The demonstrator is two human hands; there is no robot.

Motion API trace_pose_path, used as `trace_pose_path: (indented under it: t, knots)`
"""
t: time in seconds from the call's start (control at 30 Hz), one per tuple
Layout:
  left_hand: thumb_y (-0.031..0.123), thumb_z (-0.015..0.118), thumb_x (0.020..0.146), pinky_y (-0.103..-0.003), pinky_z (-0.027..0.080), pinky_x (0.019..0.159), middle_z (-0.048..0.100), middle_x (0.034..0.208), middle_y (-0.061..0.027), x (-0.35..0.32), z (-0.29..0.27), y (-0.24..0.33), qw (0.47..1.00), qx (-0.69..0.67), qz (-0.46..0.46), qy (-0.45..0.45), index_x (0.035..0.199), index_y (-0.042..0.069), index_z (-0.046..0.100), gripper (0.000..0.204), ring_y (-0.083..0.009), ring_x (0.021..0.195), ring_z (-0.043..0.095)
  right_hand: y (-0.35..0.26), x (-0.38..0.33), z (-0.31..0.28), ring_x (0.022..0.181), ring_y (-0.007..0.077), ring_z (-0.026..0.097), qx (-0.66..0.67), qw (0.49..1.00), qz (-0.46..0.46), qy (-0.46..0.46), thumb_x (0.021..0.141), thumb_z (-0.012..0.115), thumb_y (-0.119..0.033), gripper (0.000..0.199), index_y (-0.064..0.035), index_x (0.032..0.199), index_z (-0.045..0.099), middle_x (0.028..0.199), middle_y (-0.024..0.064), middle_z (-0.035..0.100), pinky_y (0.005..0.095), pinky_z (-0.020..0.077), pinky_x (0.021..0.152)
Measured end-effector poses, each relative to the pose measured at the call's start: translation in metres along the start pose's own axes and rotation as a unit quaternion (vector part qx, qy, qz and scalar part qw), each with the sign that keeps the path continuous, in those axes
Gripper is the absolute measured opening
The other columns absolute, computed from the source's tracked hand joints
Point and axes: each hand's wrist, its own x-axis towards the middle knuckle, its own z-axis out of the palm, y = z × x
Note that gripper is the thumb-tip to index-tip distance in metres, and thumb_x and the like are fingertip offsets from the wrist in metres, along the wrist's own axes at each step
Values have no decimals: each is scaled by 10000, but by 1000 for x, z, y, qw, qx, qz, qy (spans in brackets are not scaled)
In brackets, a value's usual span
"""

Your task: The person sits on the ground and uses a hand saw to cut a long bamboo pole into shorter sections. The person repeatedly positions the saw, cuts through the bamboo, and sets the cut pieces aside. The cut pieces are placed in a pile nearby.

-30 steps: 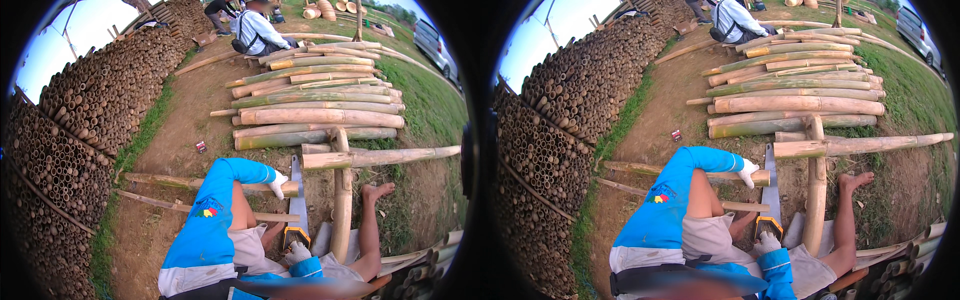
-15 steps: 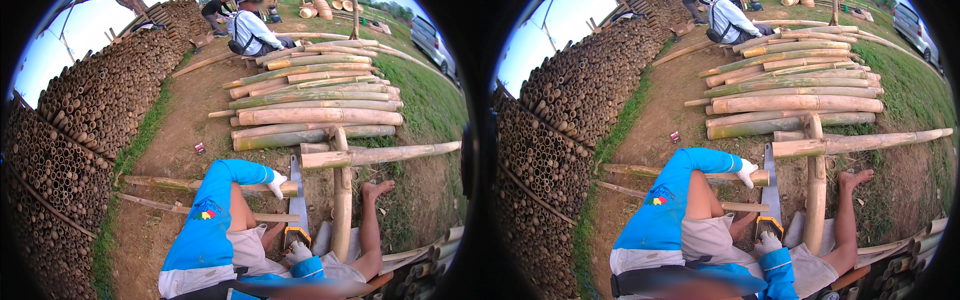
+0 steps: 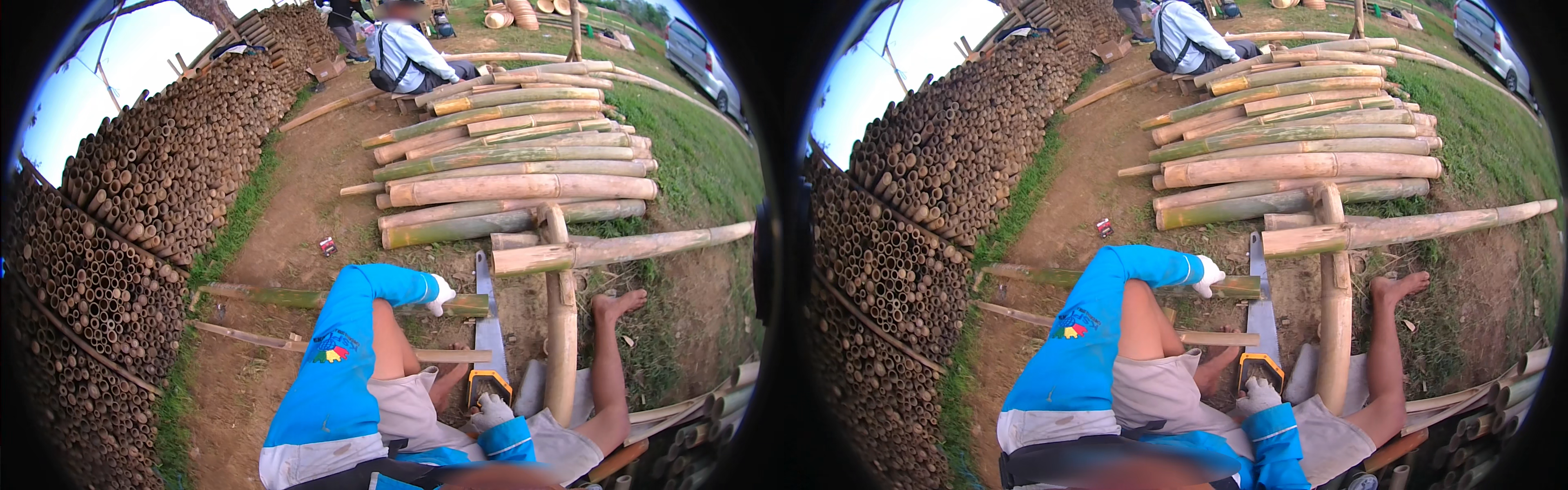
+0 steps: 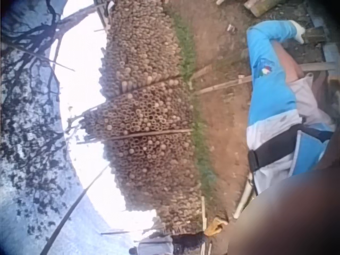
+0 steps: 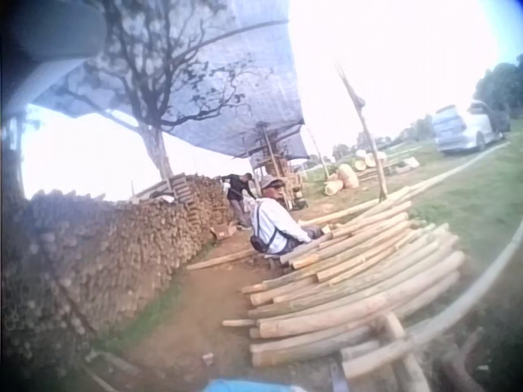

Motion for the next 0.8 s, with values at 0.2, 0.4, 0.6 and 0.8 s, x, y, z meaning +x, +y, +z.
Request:
trace_pose_path:
  t: [0.2,0.4,0.6,0.8]
  knots:
    - [420,814,817,-562,570,880,783,1032,-191,1,8,15,993,42,98,-52,1226,105,724,523,-427,1007,746,2,0,3,1098,532,679,-1,1000,0,5,921,720,-334,344,-79,1143,653,1199,268,691,618,571,954]
    - [415,811,809,-561,570,881,784,1032,-182,7,3,18,993,54,101,-40,1213,117,730,509,-422,1002,747,2,-1,3,1091,523,682,-3,1000,4,10,923,715,-334,333,-81,1132,656,1182,263,692,616,573,941]
    - [414,816,818,-557,576,897,787,1048,-192,9,-15,23,988,105,109,-31,1230,105,738,521,-428,1025,747,-1,-3,-2,1109,519,683,-3,1000,9,4,937,706,-339,338,-78,1146,660,1214,263,689,610,574,948]
    - [393,838,825,-564,580,906,791,1058,-195,15,-27,31,980,157,115,-37,1271,96,734,546,-424,1025,751,1,0,-1,1133,512,685,-6,1000,25,-12,938,709,-359,364,-88,1179,668,1244,262,685,600,576,975]
